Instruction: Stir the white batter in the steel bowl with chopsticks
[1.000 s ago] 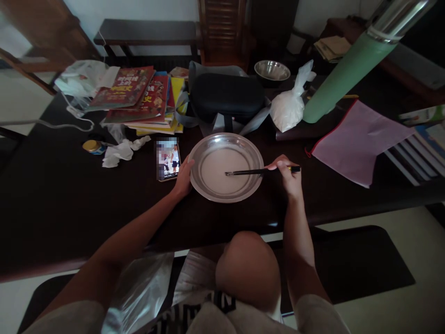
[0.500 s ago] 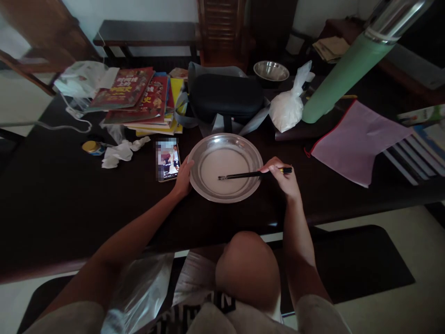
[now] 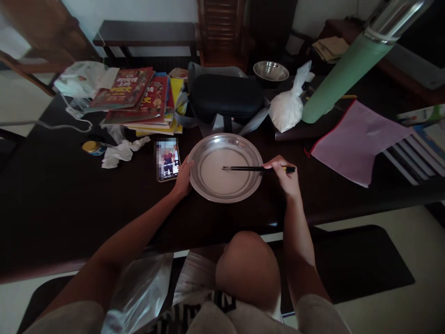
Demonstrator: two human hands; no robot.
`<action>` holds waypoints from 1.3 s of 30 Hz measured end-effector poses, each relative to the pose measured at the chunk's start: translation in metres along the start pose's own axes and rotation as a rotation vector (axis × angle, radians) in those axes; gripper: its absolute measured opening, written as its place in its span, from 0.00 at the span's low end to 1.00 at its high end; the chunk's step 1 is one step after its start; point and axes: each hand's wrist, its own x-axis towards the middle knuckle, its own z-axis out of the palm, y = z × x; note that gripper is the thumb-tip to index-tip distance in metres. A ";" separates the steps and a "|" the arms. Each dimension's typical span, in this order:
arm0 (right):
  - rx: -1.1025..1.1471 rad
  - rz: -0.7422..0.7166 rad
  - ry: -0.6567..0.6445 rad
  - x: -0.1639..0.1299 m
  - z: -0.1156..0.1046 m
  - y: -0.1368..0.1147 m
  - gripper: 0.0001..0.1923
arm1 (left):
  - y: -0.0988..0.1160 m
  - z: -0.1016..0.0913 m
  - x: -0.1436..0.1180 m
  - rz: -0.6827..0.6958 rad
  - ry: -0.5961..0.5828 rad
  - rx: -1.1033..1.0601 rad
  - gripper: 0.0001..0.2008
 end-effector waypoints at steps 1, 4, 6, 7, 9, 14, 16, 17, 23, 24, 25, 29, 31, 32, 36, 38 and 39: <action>0.005 0.010 0.036 0.000 -0.001 0.000 0.18 | -0.001 0.000 0.000 0.001 0.000 -0.005 0.17; 0.005 0.027 -0.030 -0.001 -0.001 -0.001 0.20 | -0.002 0.000 0.001 0.014 -0.003 -0.001 0.15; -0.005 0.014 -0.123 0.000 0.001 -0.002 0.19 | -0.002 -0.001 0.001 0.022 0.001 0.010 0.14; -0.011 0.003 -0.136 0.001 0.002 -0.002 0.19 | -0.002 -0.001 0.001 0.018 -0.001 0.011 0.14; -0.012 -0.022 -0.079 0.001 0.002 -0.001 0.18 | -0.003 -0.002 0.001 -0.003 -0.012 -0.007 0.15; 0.055 -0.040 -0.009 0.000 0.000 0.000 0.17 | -0.003 -0.001 0.001 -0.004 -0.006 -0.035 0.17; 0.048 -0.045 -0.111 0.000 0.000 0.000 0.15 | -0.003 -0.001 0.001 0.008 0.002 -0.021 0.17; 0.035 -0.051 -0.144 0.000 0.001 0.000 0.14 | -0.004 0.000 0.001 0.010 0.006 -0.016 0.16; 0.047 -0.037 0.031 -0.001 0.003 0.001 0.16 | -0.004 0.000 0.001 0.008 0.009 -0.037 0.17; 0.052 -0.039 0.015 -0.001 0.003 0.001 0.17 | -0.004 -0.001 0.001 0.009 0.002 -0.040 0.17; 0.049 -0.046 -0.026 -0.001 0.004 0.000 0.17 | -0.004 -0.001 0.001 0.009 -0.005 -0.043 0.18; -0.001 -0.064 -0.114 0.001 0.006 -0.001 0.16 | -0.005 -0.003 0.003 -0.006 -0.024 -0.064 0.20; 0.006 -0.067 -0.009 0.000 0.005 0.001 0.16 | -0.005 -0.004 0.003 -0.008 -0.034 -0.074 0.21; 0.017 -0.067 0.048 0.000 0.004 0.001 0.17 | -0.005 -0.004 0.003 0.001 -0.039 -0.072 0.21; 0.028 -0.051 0.019 0.000 0.005 0.002 0.20 | -0.004 -0.002 0.002 0.067 -0.032 -0.025 0.18; 0.002 -0.056 -0.087 0.001 0.008 0.002 0.19 | -0.004 0.000 0.001 0.085 -0.008 -0.016 0.16; -0.009 -0.064 -0.112 0.002 0.009 0.002 0.18 | -0.005 0.001 0.001 0.083 0.007 -0.019 0.15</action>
